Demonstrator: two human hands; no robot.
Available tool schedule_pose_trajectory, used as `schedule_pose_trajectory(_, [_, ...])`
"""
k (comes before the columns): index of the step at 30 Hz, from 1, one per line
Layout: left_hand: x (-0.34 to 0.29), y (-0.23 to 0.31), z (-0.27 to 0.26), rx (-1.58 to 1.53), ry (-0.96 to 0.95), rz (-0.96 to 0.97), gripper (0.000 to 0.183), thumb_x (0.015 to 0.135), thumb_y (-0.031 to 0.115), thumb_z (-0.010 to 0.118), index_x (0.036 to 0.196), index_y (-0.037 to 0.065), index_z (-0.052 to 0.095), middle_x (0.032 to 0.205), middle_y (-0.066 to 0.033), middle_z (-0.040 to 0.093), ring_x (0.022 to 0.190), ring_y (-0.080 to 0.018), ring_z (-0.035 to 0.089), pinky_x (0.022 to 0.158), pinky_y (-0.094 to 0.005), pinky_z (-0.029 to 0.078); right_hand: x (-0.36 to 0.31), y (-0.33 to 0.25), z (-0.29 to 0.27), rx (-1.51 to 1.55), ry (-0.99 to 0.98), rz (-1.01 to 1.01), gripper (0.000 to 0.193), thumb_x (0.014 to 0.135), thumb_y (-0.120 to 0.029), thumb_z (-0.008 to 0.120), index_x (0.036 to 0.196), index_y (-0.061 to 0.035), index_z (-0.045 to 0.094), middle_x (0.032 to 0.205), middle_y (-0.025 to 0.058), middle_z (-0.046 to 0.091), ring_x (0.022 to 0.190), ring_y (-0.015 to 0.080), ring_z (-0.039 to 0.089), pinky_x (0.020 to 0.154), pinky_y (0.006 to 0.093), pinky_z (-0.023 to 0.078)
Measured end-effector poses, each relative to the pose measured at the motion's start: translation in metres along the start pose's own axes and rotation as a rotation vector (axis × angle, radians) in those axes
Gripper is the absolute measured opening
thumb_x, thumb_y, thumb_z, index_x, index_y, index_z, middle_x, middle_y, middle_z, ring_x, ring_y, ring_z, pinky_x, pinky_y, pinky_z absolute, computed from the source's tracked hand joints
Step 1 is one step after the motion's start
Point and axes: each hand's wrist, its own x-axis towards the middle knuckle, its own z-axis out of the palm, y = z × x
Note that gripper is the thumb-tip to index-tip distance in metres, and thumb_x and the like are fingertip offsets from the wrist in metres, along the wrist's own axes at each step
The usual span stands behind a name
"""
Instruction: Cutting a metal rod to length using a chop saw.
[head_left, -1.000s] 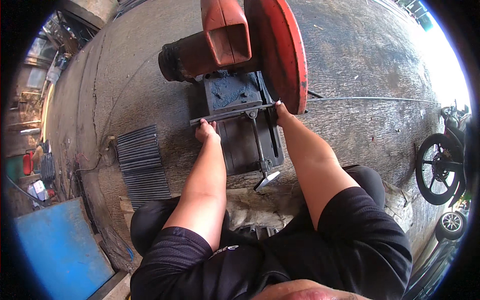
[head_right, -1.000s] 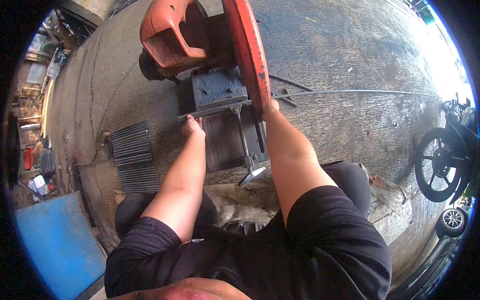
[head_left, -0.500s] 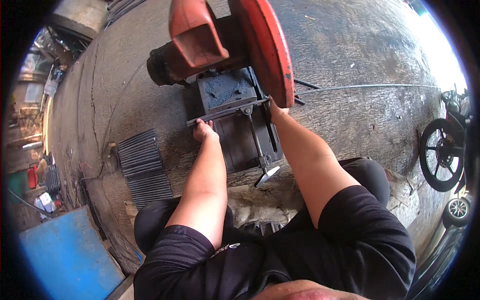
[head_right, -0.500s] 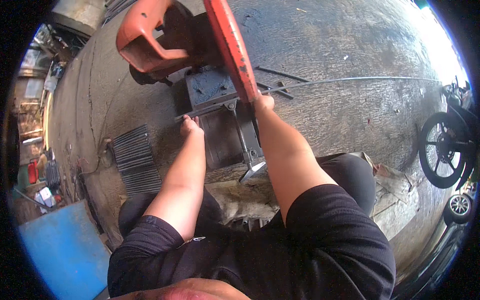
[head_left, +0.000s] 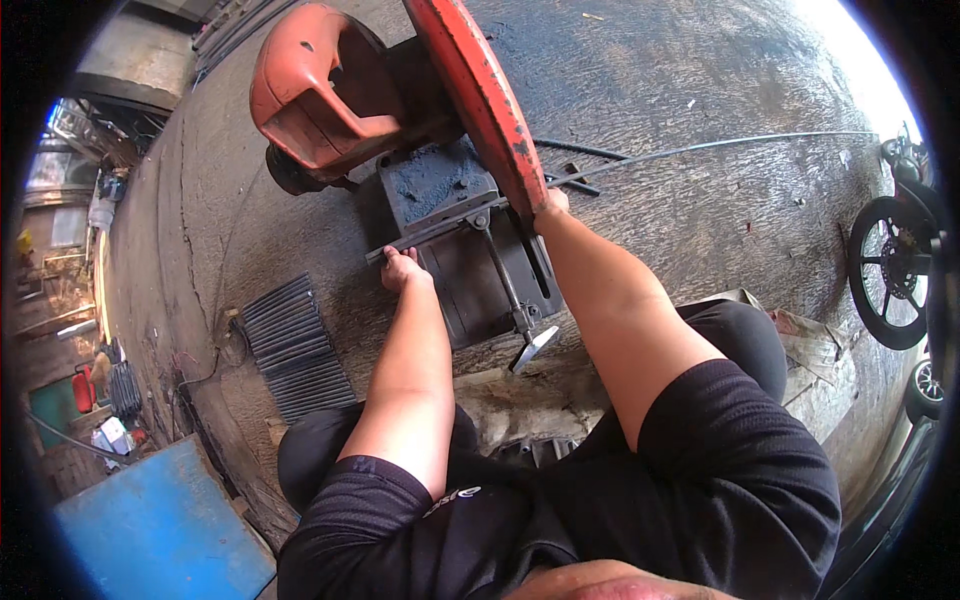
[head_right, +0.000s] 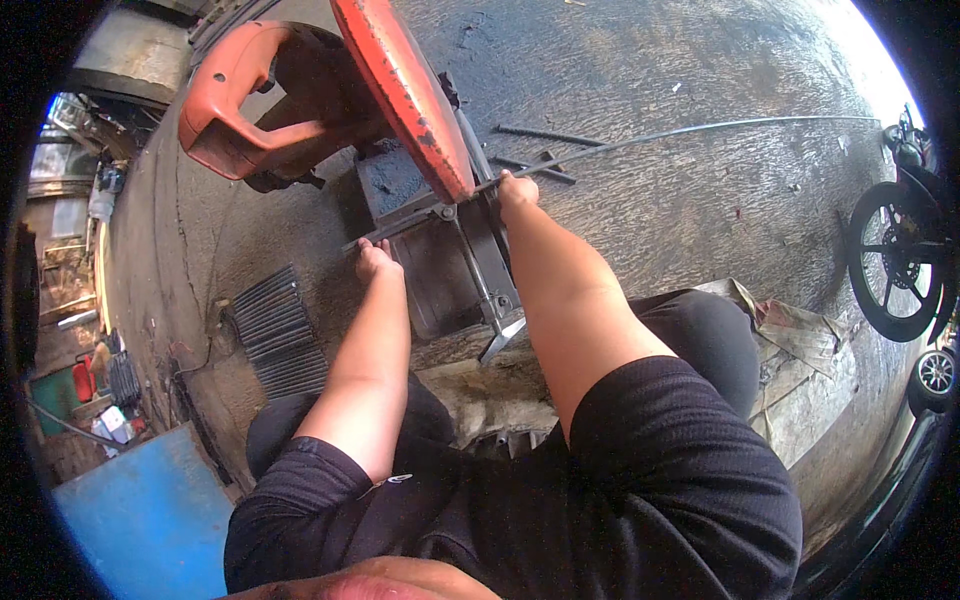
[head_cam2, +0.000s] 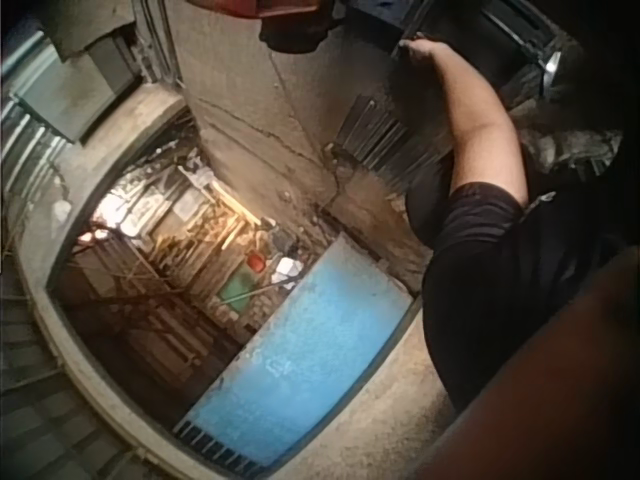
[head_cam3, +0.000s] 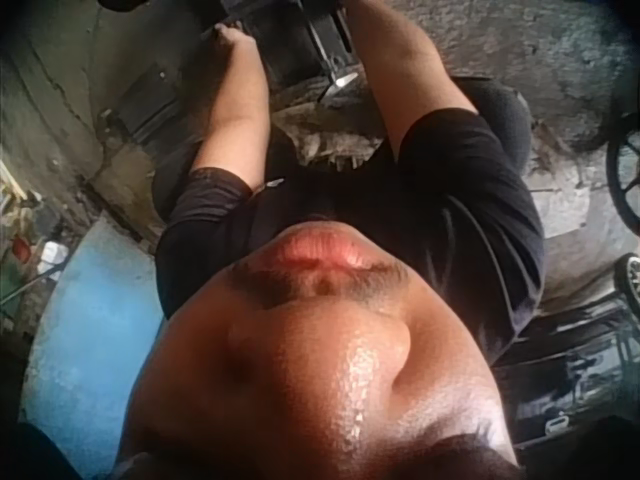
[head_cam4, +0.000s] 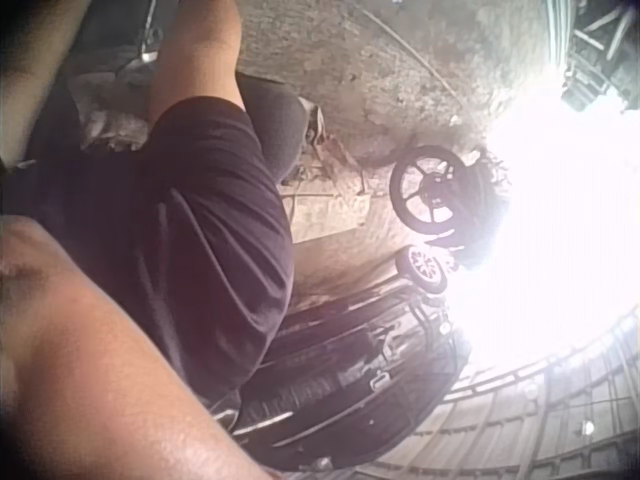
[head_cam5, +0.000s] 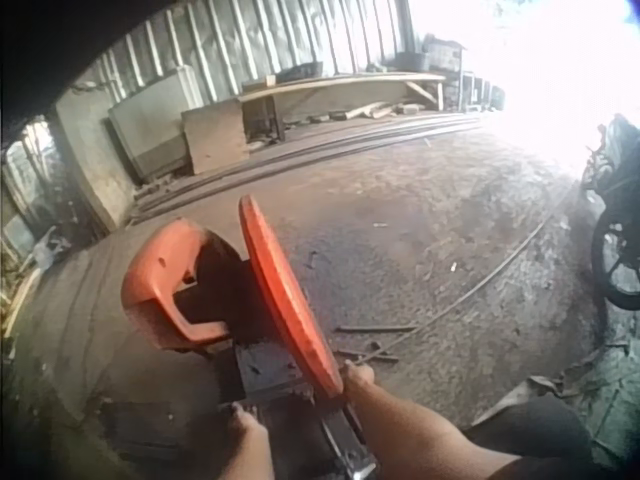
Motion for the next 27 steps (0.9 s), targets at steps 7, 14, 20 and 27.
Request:
schedule_pose_trajectory(7, [0.005,-0.003,0.0,-0.019,0.009,0.007,0.028,0.092,0.022,0.061,0.093,-0.006,0.058,0.083,-0.011,0.062,0.068,-0.0154,0.06,0.058,-0.025,0.058,-0.007,0.001,-0.001,0.453,-0.054,0.072,0.047,0.082,-0.031,0.071,0.117,-0.0024,0.059,0.118,0.02,0.061,0.107,0.0347,0.06,0.088,0.0427,0.046])
schedule_pose_trajectory(14, [-0.002,-0.001,0.0,-0.018,0.012,0.016,0.029,0.092,0.024,0.061,0.094,-0.005,0.059,0.084,-0.0107,0.062,0.068,-0.0155,0.06,0.058,-0.0243,0.057,-0.025,-0.012,-0.014,0.467,0.032,0.13,0.051,0.081,-0.034,0.072,0.116,0.0008,0.058,0.113,0.0201,0.063,0.102,0.0339,0.061,0.086,0.0433,0.046])
schedule_pose_trajectory(20, [-0.003,0.0,0.0,0.003,0.0,0.036,0.032,0.092,0.025,0.061,0.092,-0.006,0.06,0.084,-0.0113,0.062,0.068,-0.0161,0.061,0.058,-0.0247,0.056,-0.008,0.004,-0.009,0.342,-0.066,0.039,0.057,0.081,-0.035,0.073,0.122,0.001,0.056,0.115,0.0197,0.063,0.102,0.0332,0.061,0.087,0.0403,0.046])
schedule_pose_trajectory(27, [0.004,-0.001,0.0,-0.028,0.02,0.004,0.029,0.091,0.022,0.062,0.093,-0.007,0.059,0.088,-0.0127,0.063,0.069,-0.0176,0.062,0.058,-0.026,0.057,-0.024,-0.008,-0.014,0.629,-0.032,0.137,0.055,0.082,-0.031,0.073,0.121,0.0043,0.056,0.114,0.0183,0.063,0.101,0.0273,0.061,0.086,0.0383,0.046])
